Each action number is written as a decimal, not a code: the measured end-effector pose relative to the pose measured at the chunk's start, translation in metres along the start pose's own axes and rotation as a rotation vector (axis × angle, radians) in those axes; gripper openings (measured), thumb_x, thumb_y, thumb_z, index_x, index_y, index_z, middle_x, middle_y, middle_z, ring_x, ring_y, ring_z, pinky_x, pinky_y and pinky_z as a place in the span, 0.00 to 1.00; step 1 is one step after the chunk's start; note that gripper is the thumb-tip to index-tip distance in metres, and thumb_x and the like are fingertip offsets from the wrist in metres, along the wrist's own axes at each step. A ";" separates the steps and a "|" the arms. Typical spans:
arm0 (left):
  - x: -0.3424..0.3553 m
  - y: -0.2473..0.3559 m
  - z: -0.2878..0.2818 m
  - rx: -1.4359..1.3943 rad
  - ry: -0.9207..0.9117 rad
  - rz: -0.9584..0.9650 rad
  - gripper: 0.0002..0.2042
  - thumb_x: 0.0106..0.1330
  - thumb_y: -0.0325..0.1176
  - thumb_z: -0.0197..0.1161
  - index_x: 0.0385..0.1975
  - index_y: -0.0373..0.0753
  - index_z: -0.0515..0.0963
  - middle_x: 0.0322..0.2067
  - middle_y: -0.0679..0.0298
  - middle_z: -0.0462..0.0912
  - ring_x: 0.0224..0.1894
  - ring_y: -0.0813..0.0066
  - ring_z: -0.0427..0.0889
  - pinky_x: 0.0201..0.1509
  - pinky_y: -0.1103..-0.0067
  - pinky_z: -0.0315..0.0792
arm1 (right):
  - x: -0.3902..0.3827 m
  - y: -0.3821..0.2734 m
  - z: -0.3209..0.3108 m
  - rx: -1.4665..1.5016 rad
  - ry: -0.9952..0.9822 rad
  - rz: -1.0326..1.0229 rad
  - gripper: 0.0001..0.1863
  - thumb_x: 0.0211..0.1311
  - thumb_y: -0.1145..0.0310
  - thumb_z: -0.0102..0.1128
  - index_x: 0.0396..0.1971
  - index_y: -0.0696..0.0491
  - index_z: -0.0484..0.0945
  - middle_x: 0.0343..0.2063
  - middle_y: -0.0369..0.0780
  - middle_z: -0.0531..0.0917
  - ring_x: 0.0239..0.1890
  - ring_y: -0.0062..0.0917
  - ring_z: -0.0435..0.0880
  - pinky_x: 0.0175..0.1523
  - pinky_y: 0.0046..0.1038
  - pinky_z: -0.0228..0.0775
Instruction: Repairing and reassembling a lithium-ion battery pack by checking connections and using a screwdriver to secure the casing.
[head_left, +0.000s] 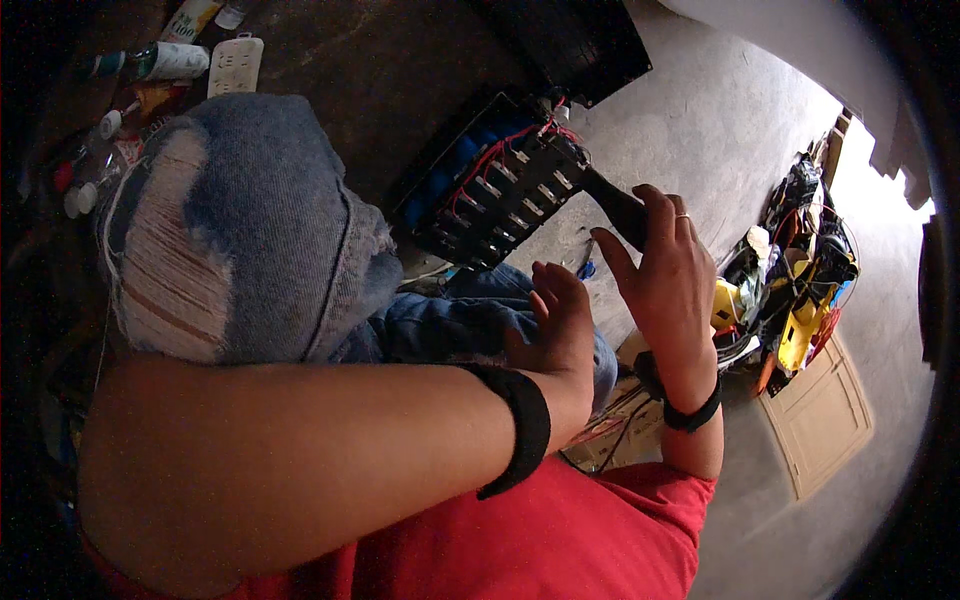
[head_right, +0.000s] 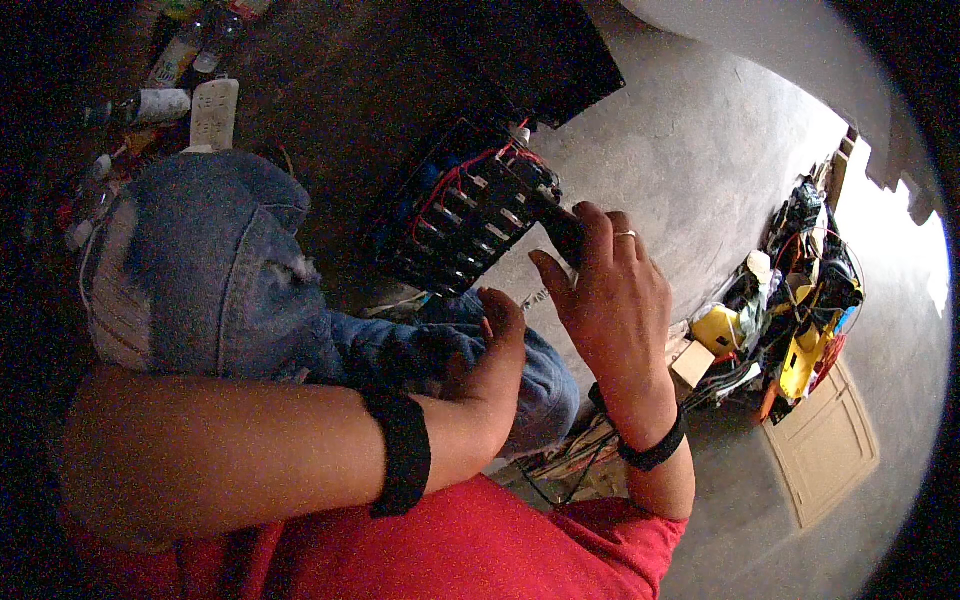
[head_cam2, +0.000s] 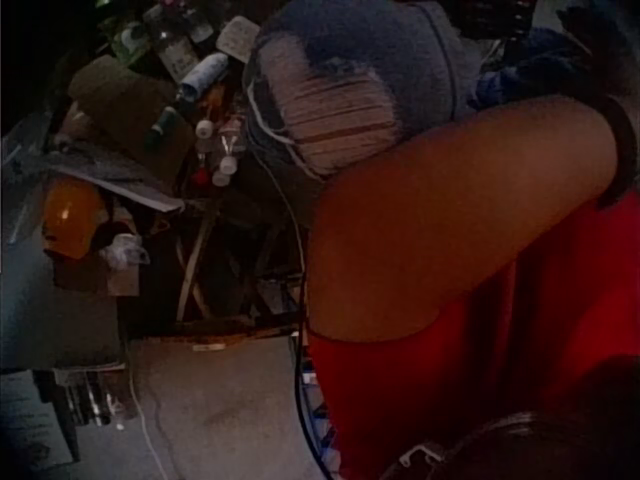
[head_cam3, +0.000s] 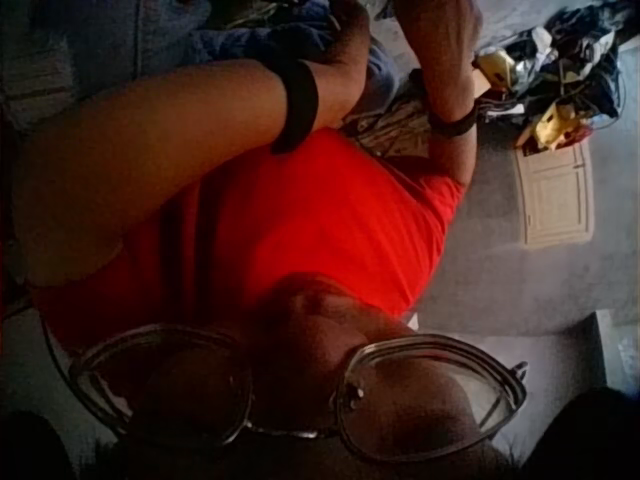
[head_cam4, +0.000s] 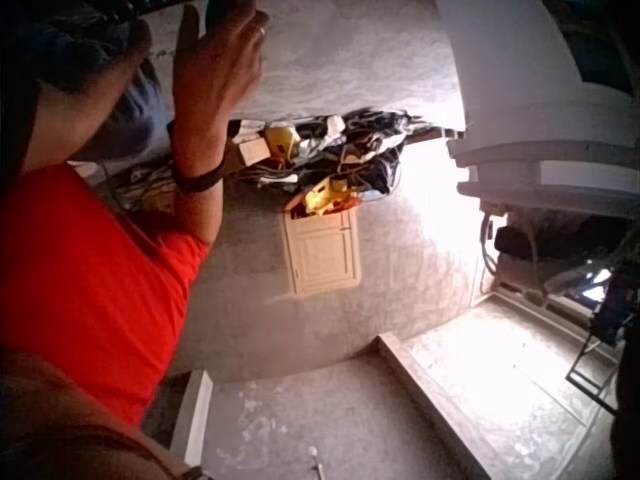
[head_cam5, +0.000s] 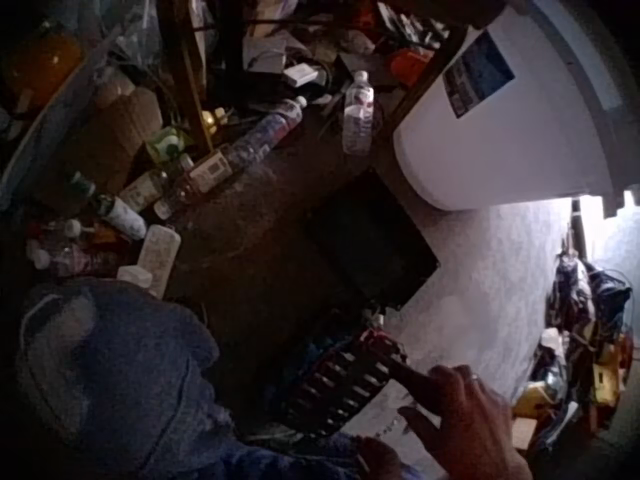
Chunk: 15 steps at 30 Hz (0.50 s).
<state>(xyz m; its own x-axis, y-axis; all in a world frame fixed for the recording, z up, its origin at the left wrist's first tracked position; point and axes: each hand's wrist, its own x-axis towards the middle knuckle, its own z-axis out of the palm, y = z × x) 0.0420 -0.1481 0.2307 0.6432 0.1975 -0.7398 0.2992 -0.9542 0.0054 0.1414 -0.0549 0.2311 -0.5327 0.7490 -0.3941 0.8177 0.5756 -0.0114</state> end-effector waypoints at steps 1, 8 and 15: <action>-0.003 -0.002 0.002 -0.003 0.004 0.006 0.20 0.69 0.32 0.57 0.60 0.37 0.66 0.56 0.52 0.72 0.57 0.54 0.73 0.59 0.56 0.68 | 0.001 0.002 0.000 0.003 -0.004 0.008 0.21 0.58 0.55 0.65 0.45 0.53 0.73 0.29 0.42 0.81 0.29 0.39 0.83 0.32 0.38 0.74; -0.020 -0.029 0.004 0.097 0.096 0.261 0.20 0.70 0.32 0.55 0.61 0.38 0.65 0.55 0.51 0.72 0.58 0.55 0.72 0.58 0.54 0.67 | -0.002 -0.004 0.006 0.028 -0.122 0.073 0.20 0.59 0.58 0.65 0.45 0.53 0.74 0.31 0.44 0.83 0.30 0.41 0.84 0.33 0.37 0.74; -0.017 -0.031 0.000 0.243 -0.002 0.378 0.19 0.70 0.31 0.55 0.60 0.38 0.65 0.54 0.52 0.73 0.57 0.56 0.73 0.59 0.54 0.67 | 0.000 -0.002 0.002 0.101 -0.141 0.175 0.19 0.62 0.55 0.61 0.43 0.53 0.73 0.28 0.44 0.83 0.29 0.40 0.84 0.30 0.38 0.74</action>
<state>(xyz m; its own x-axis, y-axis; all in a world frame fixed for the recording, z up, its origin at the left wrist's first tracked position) 0.0217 -0.1217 0.2430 0.6744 -0.1749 -0.7174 -0.1309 -0.9845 0.1169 0.1403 -0.0565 0.2289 -0.3514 0.7768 -0.5226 0.9160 0.4005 -0.0206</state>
